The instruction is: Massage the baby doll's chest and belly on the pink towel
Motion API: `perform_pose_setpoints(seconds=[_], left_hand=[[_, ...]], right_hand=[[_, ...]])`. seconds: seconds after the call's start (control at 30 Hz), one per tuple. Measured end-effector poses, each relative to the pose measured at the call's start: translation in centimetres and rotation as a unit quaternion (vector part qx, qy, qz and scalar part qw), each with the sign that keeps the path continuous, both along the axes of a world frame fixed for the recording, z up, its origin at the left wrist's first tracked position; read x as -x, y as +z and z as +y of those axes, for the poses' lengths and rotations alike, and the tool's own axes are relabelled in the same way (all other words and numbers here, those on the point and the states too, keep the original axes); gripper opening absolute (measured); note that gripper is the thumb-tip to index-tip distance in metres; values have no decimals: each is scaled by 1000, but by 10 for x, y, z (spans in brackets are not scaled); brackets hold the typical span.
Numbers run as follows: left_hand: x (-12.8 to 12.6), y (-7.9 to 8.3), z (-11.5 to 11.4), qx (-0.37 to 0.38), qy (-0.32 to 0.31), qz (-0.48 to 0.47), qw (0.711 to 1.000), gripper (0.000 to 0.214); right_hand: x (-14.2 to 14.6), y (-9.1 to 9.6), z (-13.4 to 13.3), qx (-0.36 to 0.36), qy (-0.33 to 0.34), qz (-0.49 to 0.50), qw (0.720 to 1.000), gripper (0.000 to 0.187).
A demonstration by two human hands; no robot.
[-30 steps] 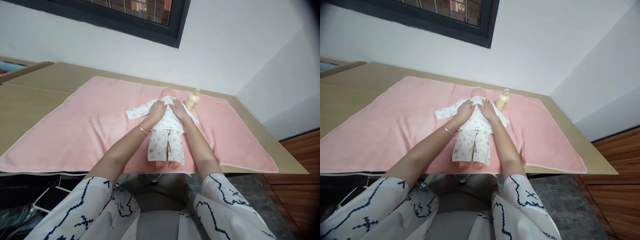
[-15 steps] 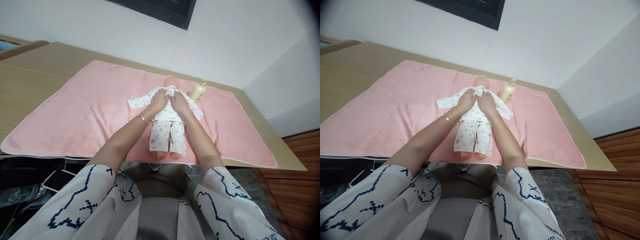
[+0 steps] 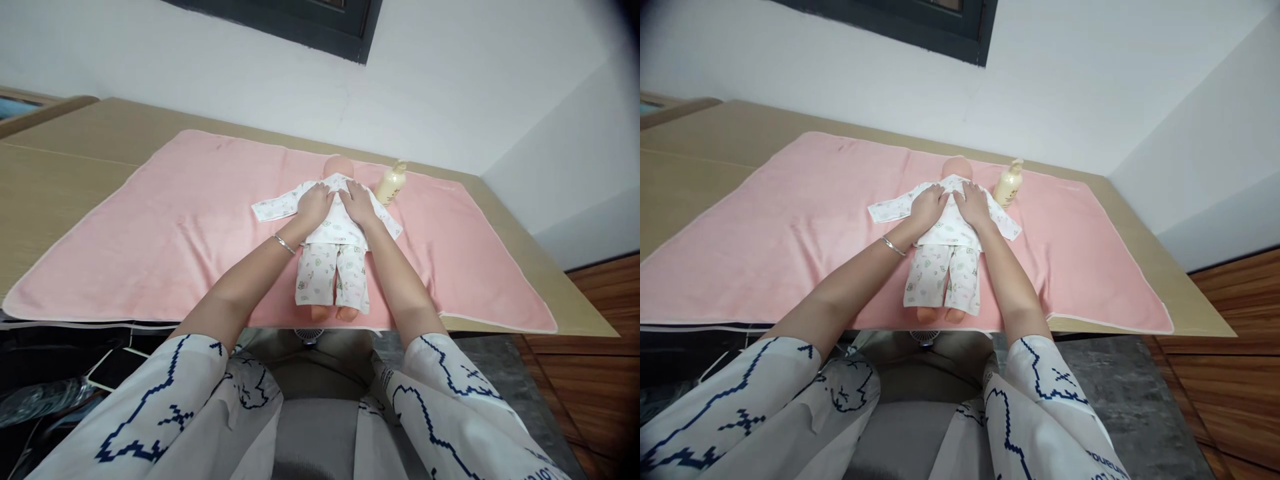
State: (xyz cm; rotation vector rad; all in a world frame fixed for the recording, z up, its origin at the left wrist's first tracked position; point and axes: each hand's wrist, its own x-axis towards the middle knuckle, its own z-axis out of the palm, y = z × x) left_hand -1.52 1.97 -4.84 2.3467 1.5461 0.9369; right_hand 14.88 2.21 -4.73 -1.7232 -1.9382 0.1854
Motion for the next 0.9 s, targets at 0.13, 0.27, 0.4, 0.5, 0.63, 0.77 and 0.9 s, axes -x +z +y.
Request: perform_pose_setpoints(seconds=[0.13,0.27,0.4,0.5,0.63,0.77,0.9], left_hand=[[-1,-2,1,-16,7,16,1000,37],[0,-2,0,-16,11,28,999,39],[6,6,2,2,8,12,1000,36],[10,23,7,49,9,-64,997,30],[-1,51,8,103,-51,-264,958,40],[-34,67,9,273,-172,-341,883,52],[-72,69,21,314,-194,-362,856,73]], right_hand=[[1,1,0,6,-6,-12,1000,66],[5,3,-3,4,-14,-22,1000,60],[8,17,-10,-25,6,-20,999,54],[-4,36,-11,-83,-14,5,996,52],[-51,60,-6,-166,-99,79,978,61],[-100,64,1,-145,-124,127,973,70],[-113,56,8,-117,-88,128,981,71]])
